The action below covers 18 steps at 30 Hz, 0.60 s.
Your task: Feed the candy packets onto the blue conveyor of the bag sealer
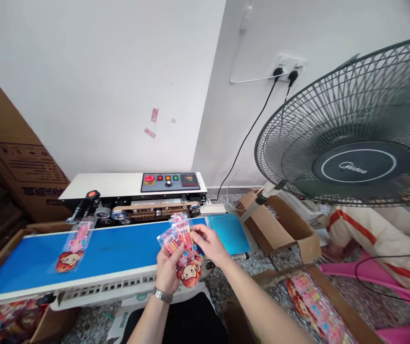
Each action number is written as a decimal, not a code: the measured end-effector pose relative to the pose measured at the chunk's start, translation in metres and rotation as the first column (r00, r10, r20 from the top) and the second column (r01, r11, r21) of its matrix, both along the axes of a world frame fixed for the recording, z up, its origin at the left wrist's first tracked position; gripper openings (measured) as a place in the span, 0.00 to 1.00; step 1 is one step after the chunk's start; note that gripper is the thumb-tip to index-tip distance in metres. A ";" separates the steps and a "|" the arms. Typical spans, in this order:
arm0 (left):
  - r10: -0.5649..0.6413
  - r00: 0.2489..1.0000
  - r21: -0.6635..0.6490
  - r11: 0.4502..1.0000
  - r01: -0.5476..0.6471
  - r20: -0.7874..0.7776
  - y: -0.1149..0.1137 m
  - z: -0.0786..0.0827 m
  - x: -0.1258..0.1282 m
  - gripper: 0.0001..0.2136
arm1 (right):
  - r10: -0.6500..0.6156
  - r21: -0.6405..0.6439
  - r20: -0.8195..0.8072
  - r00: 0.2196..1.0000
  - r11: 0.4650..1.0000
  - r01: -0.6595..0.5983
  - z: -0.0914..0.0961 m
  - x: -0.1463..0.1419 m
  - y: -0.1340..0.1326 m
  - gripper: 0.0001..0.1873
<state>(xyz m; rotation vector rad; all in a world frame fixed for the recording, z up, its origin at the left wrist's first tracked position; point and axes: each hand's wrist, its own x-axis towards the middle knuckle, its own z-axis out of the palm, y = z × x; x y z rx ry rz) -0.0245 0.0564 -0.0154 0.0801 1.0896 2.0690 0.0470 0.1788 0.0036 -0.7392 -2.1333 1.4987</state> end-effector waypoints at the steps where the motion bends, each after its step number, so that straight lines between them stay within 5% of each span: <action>1: 0.000 1.000 0.009 1.000 0.000 0.005 0.000 0.000 0.001 0.17 | -0.005 -0.022 -0.022 1.000 1.000 0.005 -0.001 0.001 -0.007 0.15; 6: 0.007 1.000 0.014 1.000 -0.007 -0.022 0.001 0.000 0.004 0.16 | -0.181 -0.038 -0.094 0.979 0.983 0.178 -0.007 0.000 -0.019 0.18; 11: 0.085 0.996 -0.022 0.996 -0.085 -0.023 0.001 -0.002 0.002 0.18 | -0.172 -0.082 -0.098 0.980 0.983 0.165 -0.013 0.000 -0.020 0.18; 15: 0.128 0.991 -0.034 0.991 -0.129 -0.025 0.000 -0.006 0.000 0.18 | -0.296 0.051 -0.040 0.954 0.953 0.298 -0.023 0.007 -0.001 0.18; 18: 0.154 0.988 -0.067 0.986 -0.155 -0.011 -0.002 -0.008 -0.002 0.17 | -0.469 0.212 0.080 0.879 0.870 0.445 -0.027 0.016 0.032 0.17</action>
